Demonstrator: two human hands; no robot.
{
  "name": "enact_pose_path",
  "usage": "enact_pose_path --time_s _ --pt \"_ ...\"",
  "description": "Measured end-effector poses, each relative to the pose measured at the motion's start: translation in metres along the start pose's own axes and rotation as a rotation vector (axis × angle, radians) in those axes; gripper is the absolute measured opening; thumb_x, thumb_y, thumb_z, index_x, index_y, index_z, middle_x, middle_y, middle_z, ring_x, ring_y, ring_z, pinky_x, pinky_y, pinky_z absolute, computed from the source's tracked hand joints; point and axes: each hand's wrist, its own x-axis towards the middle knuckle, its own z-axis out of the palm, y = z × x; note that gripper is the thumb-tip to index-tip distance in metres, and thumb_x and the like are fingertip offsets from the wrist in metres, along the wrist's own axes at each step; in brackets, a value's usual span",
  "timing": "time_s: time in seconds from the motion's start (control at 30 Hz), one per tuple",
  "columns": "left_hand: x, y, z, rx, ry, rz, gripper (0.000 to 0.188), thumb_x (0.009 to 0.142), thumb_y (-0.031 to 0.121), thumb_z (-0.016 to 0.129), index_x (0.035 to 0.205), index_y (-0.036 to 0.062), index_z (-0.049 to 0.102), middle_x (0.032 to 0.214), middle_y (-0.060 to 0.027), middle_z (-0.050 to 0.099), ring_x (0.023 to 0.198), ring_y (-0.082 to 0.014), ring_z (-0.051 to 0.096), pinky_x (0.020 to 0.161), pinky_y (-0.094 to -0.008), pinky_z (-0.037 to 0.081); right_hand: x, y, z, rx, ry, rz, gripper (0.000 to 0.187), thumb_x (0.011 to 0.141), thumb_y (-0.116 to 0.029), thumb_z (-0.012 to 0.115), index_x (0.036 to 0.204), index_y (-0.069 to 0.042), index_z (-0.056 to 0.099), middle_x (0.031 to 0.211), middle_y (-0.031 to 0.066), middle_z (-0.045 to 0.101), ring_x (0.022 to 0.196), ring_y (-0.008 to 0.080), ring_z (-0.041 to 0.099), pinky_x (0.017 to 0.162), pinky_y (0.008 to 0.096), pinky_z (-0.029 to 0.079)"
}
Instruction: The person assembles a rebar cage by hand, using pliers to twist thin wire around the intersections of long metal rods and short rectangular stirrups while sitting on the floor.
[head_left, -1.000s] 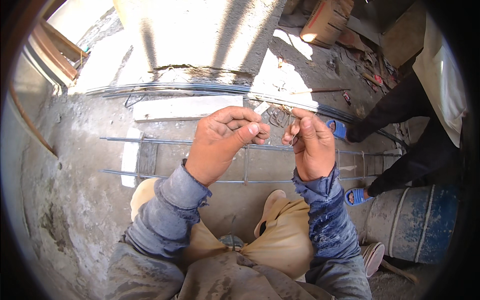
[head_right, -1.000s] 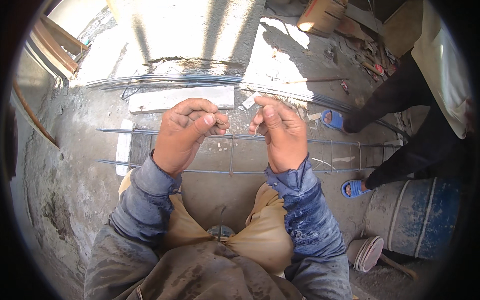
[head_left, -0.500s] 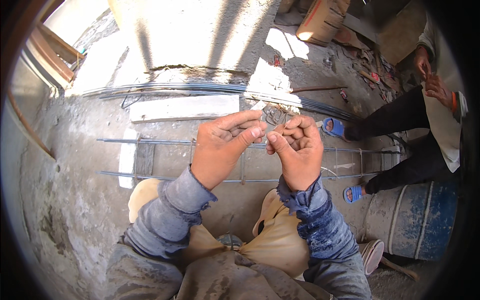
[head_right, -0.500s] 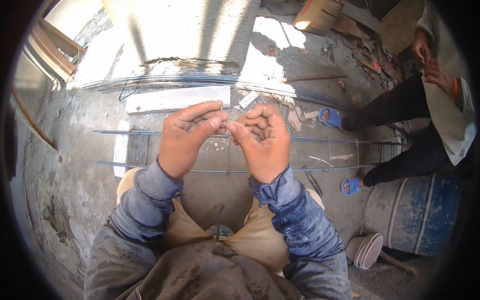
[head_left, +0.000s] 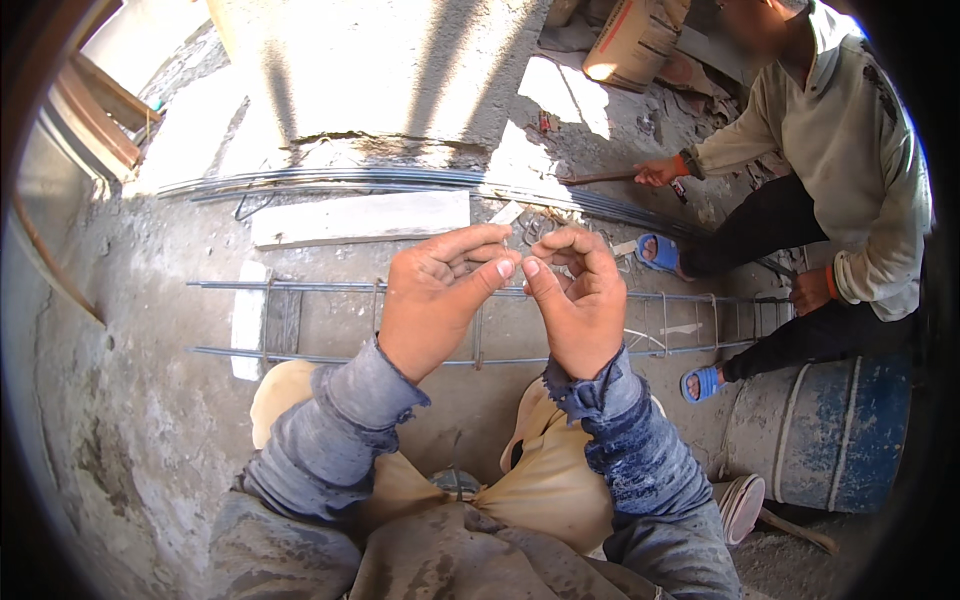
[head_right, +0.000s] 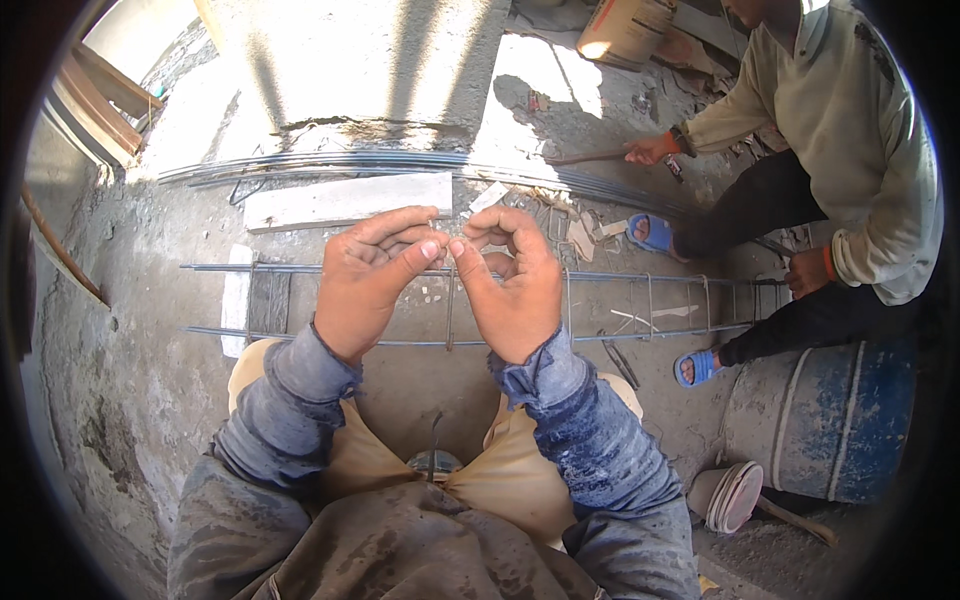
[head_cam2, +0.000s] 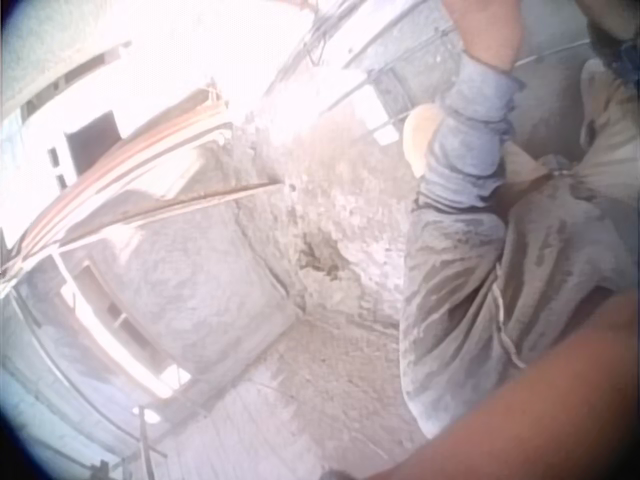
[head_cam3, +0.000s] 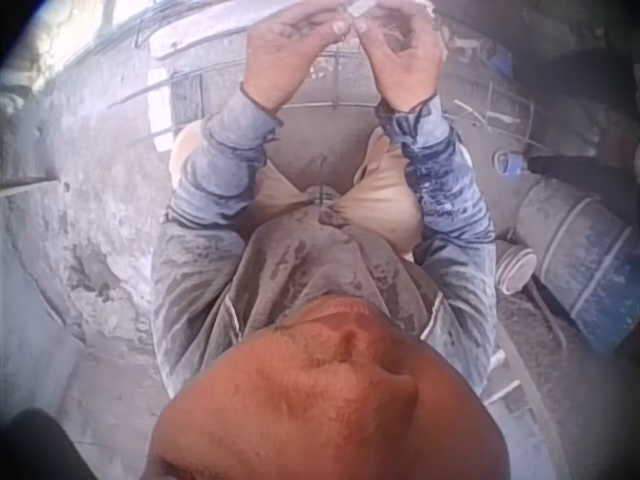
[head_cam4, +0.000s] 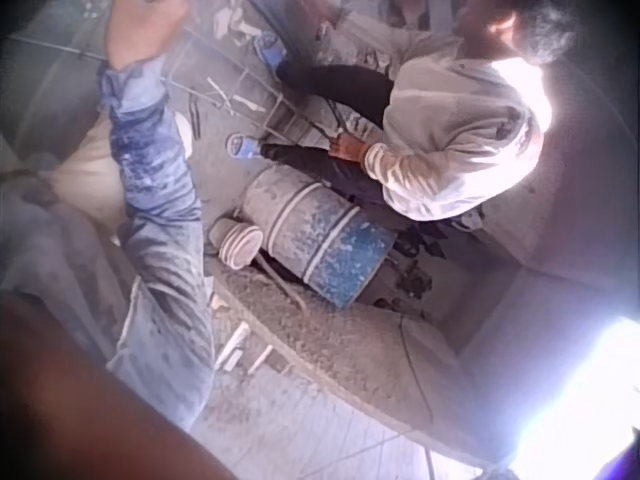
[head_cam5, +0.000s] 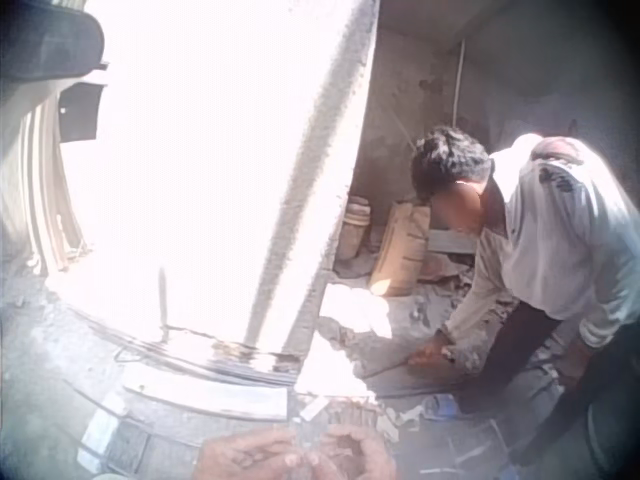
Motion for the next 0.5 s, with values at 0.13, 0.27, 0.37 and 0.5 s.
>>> enact_pose_path --time_s 0.13,0.27,0.37,0.5 --pt "0.000 -0.005 0.003 0.254 0.004 0.149 0.035 0.082 0.001 0.062 0.116 -0.0034 0.054 0.093 -0.0128 0.066 0.089 -0.0153 0.062 0.077 -0.0260 0.051 0.005 -0.003 -0.002 -0.083 -0.001 -0.107 0.022 0.080 0.000 0.063 0.101 -0.001 0.062 0.092 0.0074 0.059 0.088 0.0148 0.057 0.076 0.0257 0.047" --pt "-0.003 -0.008 0.004 0.457 0.008 0.300 0.039 0.081 -0.004 0.062 0.117 -0.0040 0.049 0.091 -0.0113 0.065 0.089 -0.0146 0.062 0.078 -0.0257 0.050 0.004 0.004 -0.009 -0.080 -0.180 -0.038 0.017 0.080 -0.003 0.062 0.096 -0.002 0.066 0.093 0.0088 0.060 0.088 0.0153 0.057 0.075 0.0258 0.046" --pt "-0.002 -0.006 0.001 0.574 -0.021 0.348 0.039 0.080 -0.005 0.062 0.115 -0.0036 0.047 0.093 -0.0119 0.064 0.088 -0.0147 0.062 0.078 -0.0261 0.050 0.006 0.002 -0.010 -0.038 -0.198 0.013 0.013 0.080 -0.003 0.062 0.091 -0.001 0.068 0.095 0.0096 0.061 0.087 0.0151 0.058 0.076 0.0257 0.046" --pt "-0.002 -0.003 0.001 0.613 -0.065 0.342 0.034 0.079 -0.006 0.062 0.111 -0.0038 0.049 0.099 -0.0142 0.061 0.088 -0.0144 0.062 0.078 -0.0262 0.050 0.007 0.004 -0.016 0.068 -0.245 0.134 0.012 0.079 -0.001 0.061 0.090 0.000 0.066 0.094 0.0083 0.061 0.086 0.0142 0.057 0.079 0.0261 0.045"
